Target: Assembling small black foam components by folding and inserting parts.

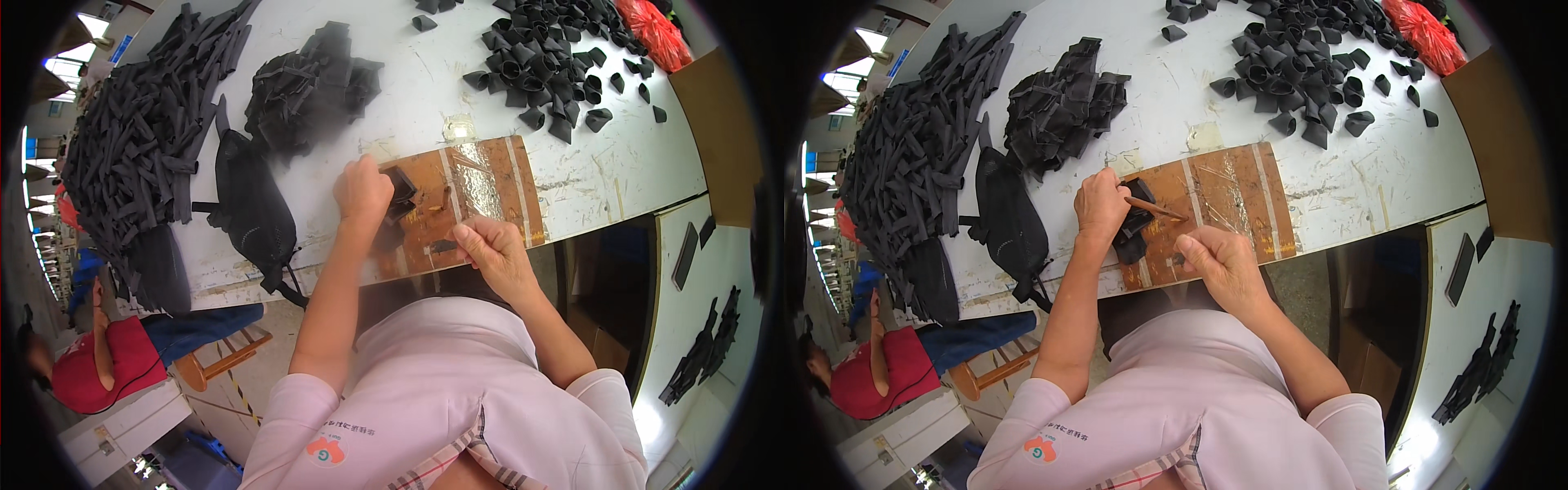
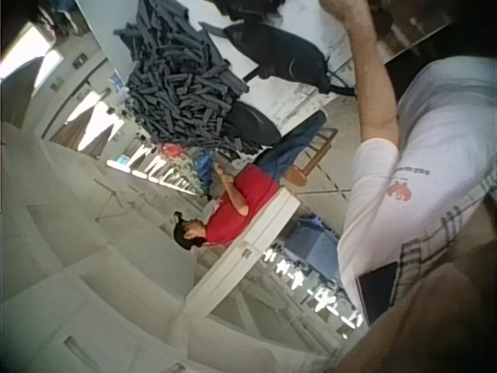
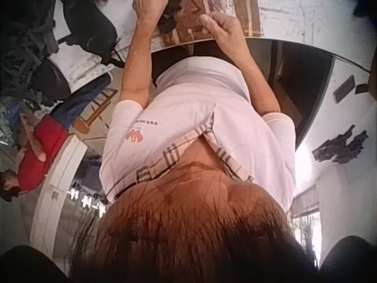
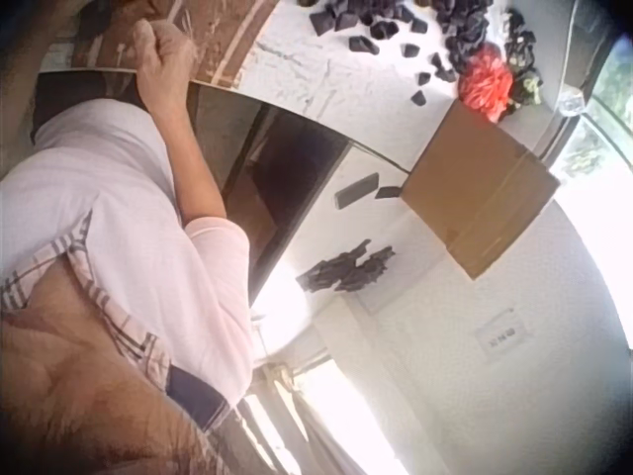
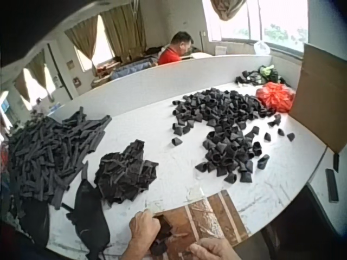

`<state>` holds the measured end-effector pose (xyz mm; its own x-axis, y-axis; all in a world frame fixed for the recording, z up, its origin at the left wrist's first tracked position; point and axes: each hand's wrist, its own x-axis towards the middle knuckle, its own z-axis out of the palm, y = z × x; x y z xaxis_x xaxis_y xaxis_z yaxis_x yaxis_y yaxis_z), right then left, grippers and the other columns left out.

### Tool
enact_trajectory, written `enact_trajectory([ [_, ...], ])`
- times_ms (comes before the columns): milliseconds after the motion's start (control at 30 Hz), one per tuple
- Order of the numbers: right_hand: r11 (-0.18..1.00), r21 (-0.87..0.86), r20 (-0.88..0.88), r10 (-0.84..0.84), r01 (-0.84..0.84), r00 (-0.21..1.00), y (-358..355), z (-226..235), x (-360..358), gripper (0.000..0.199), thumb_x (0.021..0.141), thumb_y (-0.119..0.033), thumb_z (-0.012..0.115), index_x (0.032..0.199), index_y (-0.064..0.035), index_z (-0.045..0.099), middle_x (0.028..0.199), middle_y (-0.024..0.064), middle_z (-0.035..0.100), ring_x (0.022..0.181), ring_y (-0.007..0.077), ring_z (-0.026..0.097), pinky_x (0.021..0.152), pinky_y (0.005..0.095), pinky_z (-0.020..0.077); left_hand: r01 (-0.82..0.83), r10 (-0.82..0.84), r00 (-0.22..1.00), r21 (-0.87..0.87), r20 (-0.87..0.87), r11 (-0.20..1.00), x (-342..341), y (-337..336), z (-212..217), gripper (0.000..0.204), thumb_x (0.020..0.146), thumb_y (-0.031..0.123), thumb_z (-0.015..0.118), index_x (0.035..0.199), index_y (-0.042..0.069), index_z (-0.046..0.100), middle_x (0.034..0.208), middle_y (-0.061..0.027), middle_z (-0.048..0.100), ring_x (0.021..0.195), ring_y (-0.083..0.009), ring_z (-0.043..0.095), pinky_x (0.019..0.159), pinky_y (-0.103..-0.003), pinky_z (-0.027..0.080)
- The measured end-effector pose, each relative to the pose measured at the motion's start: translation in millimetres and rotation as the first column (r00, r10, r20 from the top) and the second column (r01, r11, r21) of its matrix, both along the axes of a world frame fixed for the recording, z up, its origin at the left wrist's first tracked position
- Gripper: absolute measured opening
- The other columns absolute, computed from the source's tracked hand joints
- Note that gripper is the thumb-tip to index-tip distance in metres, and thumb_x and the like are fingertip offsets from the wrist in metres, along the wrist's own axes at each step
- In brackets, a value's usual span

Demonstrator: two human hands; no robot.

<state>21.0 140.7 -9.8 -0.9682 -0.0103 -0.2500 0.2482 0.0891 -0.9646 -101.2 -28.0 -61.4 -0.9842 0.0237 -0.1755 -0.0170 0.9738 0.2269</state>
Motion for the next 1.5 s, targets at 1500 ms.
enact_trajectory([
  [1500, 0.775, 0.483, -0.696, 0.058, 0.407, 0.716, -23.2, 3.9, -14.3, 0.012, 0.068, 0.000, 0.062, 0.079, -0.0009, 0.058, 0.065, 0.0067, 0.046, 0.052, 0.0203, 0.048, 0.048, 0.0292, 0.0419, -0.360, 0.158, 0.910, 0.920, 0.383, -0.156, 94.4, 31.4, 85.4, 0.016, 0.076, -0.007, 0.054, 0.091, 0.000, 0.053, 0.072, -0.0033, 0.056, 0.040, -0.0014, 0.036, 0.035, -0.016, 0.029],
])
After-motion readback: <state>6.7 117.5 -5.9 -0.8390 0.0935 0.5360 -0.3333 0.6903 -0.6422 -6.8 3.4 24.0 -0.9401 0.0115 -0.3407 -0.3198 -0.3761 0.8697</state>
